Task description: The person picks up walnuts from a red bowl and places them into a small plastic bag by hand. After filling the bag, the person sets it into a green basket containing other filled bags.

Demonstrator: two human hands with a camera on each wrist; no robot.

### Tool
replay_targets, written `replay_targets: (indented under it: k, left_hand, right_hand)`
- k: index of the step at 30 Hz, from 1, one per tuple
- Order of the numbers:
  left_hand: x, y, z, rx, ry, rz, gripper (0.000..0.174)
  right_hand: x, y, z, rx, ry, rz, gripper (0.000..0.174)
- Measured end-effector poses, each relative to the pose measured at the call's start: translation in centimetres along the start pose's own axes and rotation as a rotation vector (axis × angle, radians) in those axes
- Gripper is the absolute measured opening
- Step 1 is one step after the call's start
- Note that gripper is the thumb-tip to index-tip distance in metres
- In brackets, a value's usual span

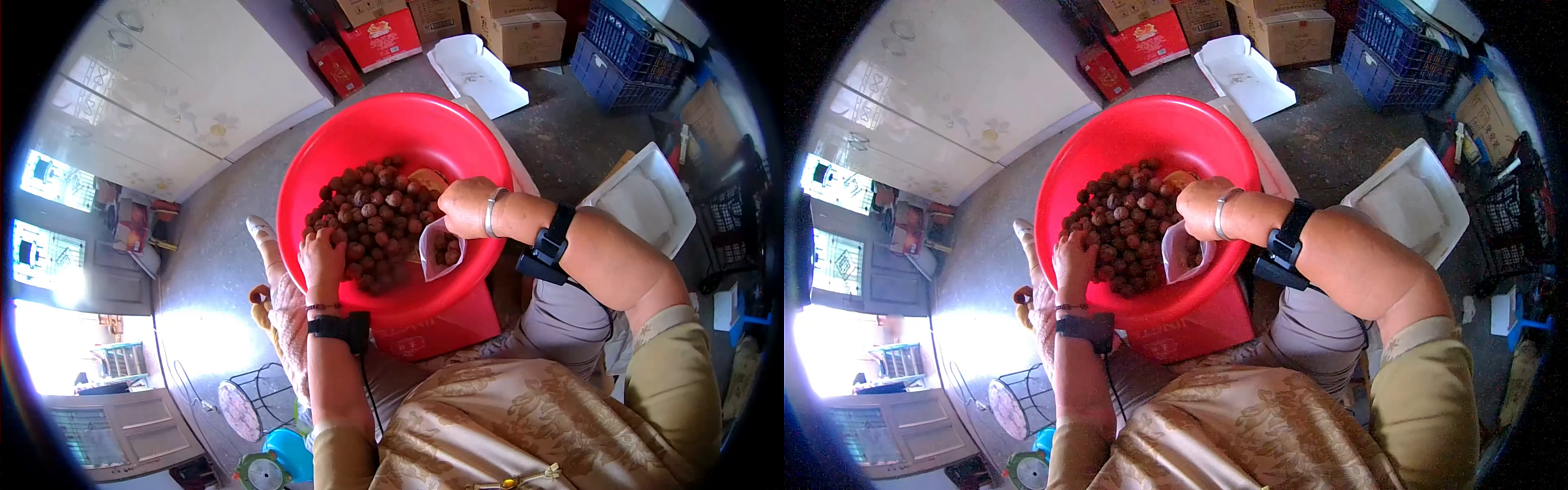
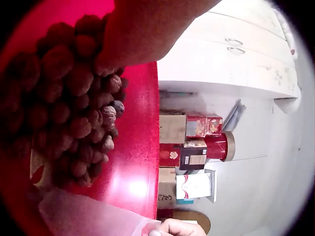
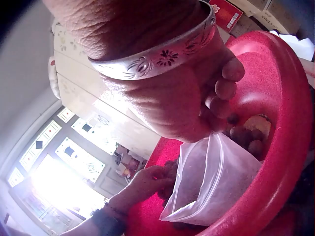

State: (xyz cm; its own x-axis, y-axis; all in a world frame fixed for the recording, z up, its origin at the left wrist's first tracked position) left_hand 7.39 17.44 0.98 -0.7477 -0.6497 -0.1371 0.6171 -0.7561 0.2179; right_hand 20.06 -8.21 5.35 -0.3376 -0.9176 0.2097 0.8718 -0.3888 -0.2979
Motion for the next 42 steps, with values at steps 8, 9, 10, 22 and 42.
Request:
replay_targets:
  k: [8, 9, 10, 22, 42]
  left_hand:
    - [-0.5, -4.3, -2.7, 0.659, -0.159, 0.216, 0.036]
    - [0.5, -3.4, -1.6, 0.83, -0.212, 0.283, 0.034]
    - [1.5, -2.4, -0.6, 1.001, -0.266, 0.35, 0.033]
    - [7.3, 8.3, 3.1, 1.218, -0.6, 0.164, 0.026]
    - [7.5, 9.5, 1.6, 0.699, -0.37, -0.038, 0.028]
  right_hand:
    - [0.1, 0.0, 0.2, -0.025, 0.001, -0.009, 0.022]
    - [0.0, 0.3, -0.2, -0.025, 0.001, -0.011, 0.022]
    - [-0.4, 0.6, -0.7, -0.016, 0.018, -0.01, 0.021]
    - [-0.2, 0.3, -0.5, -0.017, 0.027, 0.012, 0.021]
    - [0.2, 0.1, 0.0, -0.019, 0.012, -0.035, 0.022]
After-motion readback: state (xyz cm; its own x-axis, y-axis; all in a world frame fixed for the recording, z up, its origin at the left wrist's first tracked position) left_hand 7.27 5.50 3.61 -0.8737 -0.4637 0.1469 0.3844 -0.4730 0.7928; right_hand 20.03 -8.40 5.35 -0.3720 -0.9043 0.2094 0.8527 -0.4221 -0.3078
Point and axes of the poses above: each hand's wrist, its own x-axis away from the middle knuckle, its own z-axis out of the back of the hand, y = z × x, the point moved 8 cm from there along -x, towards the middle knuckle, and after that the axes turned 12 degrees about z, right-handed, at the moved point
